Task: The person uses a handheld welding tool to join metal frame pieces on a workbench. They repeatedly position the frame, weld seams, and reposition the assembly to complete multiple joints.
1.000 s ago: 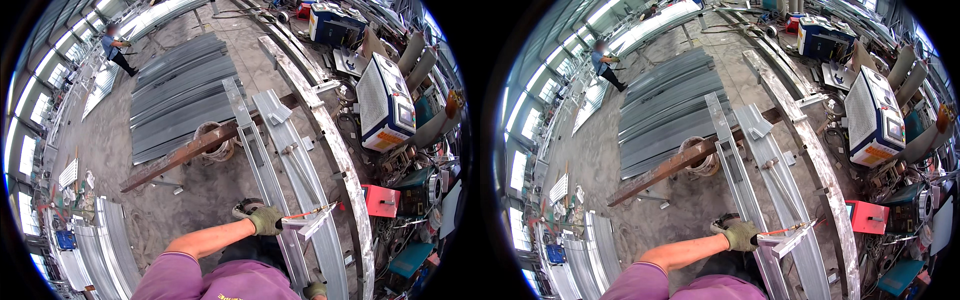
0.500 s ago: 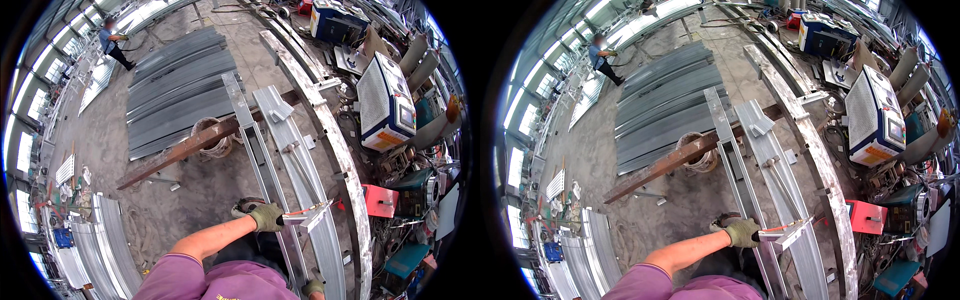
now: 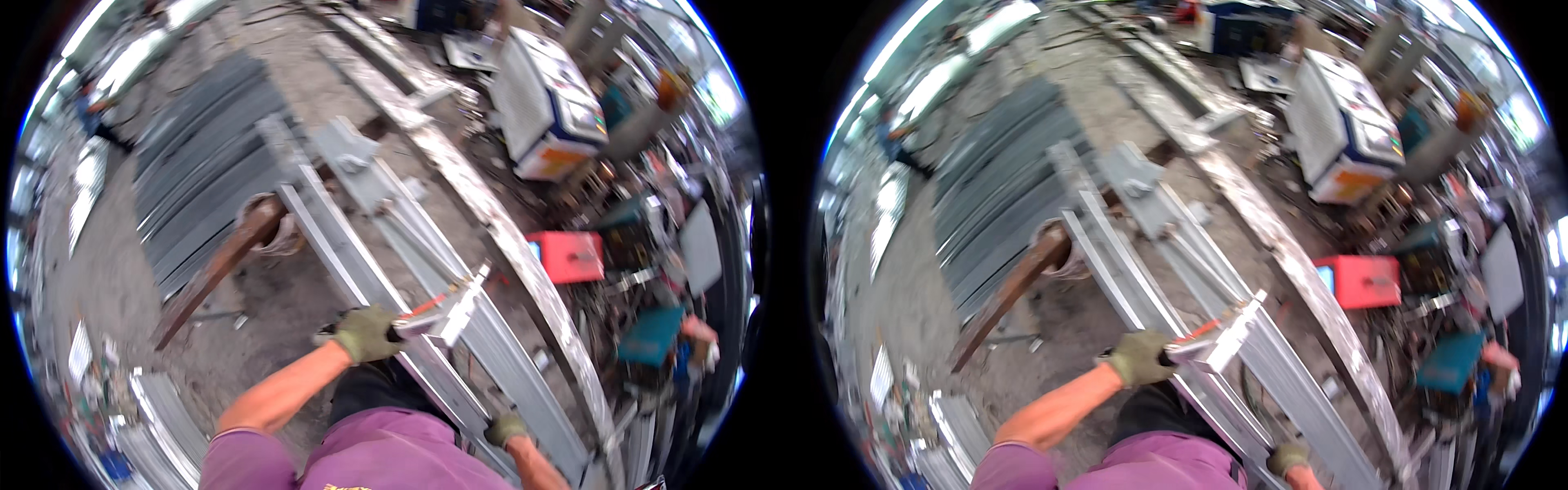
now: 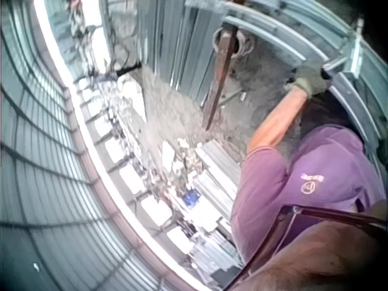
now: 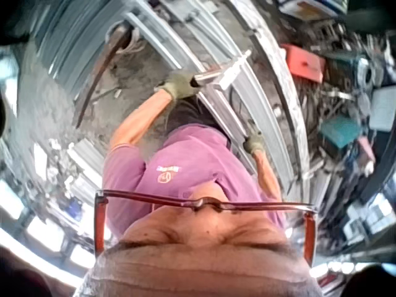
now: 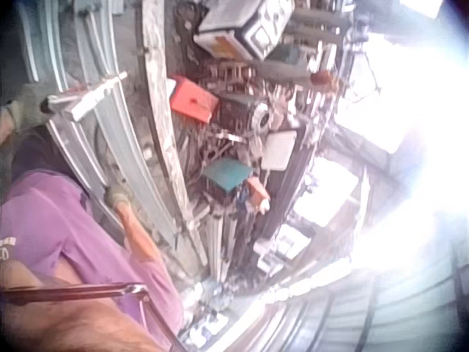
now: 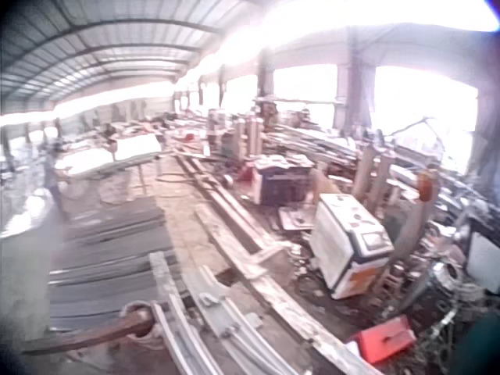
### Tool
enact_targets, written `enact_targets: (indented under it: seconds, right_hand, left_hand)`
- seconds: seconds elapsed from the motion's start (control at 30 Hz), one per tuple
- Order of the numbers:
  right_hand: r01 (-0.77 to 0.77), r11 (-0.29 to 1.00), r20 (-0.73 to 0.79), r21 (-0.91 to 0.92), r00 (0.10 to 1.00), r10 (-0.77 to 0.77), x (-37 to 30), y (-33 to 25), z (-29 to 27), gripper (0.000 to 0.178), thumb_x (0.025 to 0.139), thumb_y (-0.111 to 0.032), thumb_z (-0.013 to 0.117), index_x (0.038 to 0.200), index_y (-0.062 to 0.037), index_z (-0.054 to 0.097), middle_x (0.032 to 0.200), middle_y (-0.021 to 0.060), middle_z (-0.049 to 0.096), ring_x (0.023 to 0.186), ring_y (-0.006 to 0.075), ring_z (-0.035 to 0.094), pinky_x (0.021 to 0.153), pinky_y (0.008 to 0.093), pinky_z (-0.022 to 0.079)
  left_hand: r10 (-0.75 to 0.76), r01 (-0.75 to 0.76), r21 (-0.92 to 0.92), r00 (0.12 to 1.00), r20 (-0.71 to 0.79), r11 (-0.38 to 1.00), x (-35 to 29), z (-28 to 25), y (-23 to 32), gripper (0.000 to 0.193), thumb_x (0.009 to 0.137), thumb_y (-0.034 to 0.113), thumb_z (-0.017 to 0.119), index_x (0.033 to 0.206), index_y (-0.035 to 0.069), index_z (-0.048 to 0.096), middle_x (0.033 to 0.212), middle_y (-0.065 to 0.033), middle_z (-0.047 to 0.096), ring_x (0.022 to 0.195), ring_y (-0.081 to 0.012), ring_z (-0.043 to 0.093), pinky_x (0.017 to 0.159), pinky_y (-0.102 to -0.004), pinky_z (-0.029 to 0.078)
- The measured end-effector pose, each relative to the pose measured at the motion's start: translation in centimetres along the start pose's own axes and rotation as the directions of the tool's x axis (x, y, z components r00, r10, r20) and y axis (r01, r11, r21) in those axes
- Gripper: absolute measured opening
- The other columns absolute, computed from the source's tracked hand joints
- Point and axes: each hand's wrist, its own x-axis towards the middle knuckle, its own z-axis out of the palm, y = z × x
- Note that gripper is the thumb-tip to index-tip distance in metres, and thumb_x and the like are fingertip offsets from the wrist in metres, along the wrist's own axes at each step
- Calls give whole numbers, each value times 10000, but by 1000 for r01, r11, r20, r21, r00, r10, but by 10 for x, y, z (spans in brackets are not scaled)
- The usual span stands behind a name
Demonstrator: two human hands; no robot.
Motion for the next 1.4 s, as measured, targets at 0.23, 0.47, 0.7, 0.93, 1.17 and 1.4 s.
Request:
enact_targets:
  seconds: [0.23,0.47,0.7,0.93,1.17,1.4]
  right_hand:
    - [112,991,-29,71,993,-110,-52,-19,-45,313,938,-254,622,1101,-134,860,1148,181,812,1092,395,781,915,508,619]
    - [194,981,-11,7,981,-194,-63,-62,-74,297,933,-227,636,1097,-126,862,1132,199,811,1088,392,783,905,511,620]
    - [197,975,84,-105,978,-188,-70,-63,-103,266,913,-174,700,1120,-138,863,1133,175,819,1098,383,785,898,506,619]
    - [262,931,3,-253,963,-270,-44,-42,-122,241,897,-164,716,1082,-126,867,1098,170,826,1036,395,798,845,507,628]
    - [301,850,108,-433,953,-283,-2,-35,-155,268,916,-197,714,1136,-172,866,1113,131,836,1025,357,810,844,487,632]
    - [378,757,94,-534,916,-391,41,-36,-168,279,911,-218,668,1091,-155,872,1120,162,825,1073,361,795,900,489,621]
  left_hand:
    - [91,-88,23,940,-328,996,-20,-32,10,345,806,371,859,1019,115,767,958,-136,745,913,-371,728,792,-493,599]
    - [-22,-4,-73,935,-354,997,-46,-32,-54,343,773,287,894,1006,83,746,953,-153,718,842,-380,724,768,-477,598]
    - [-223,182,-164,935,-277,970,-85,-2,-76,353,794,299,895,1003,58,743,952,-173,711,883,-403,706,788,-497,569]
    - [-358,292,-233,872,-335,928,-124,48,-81,388,796,318,897,1002,37,727,930,-203,705,878,-426,702,794,-505,565]
    - [-550,463,-320,784,-288,827,-158,64,-61,443,837,443,864,1035,59,765,983,-215,724,952,-443,717,850,-530,572]
    - [-672,594,-333,709,-213,732,-187,83,-41,526,856,529,835,1158,100,791,1114,-218,749,1083,-418,723,970,-513,576]
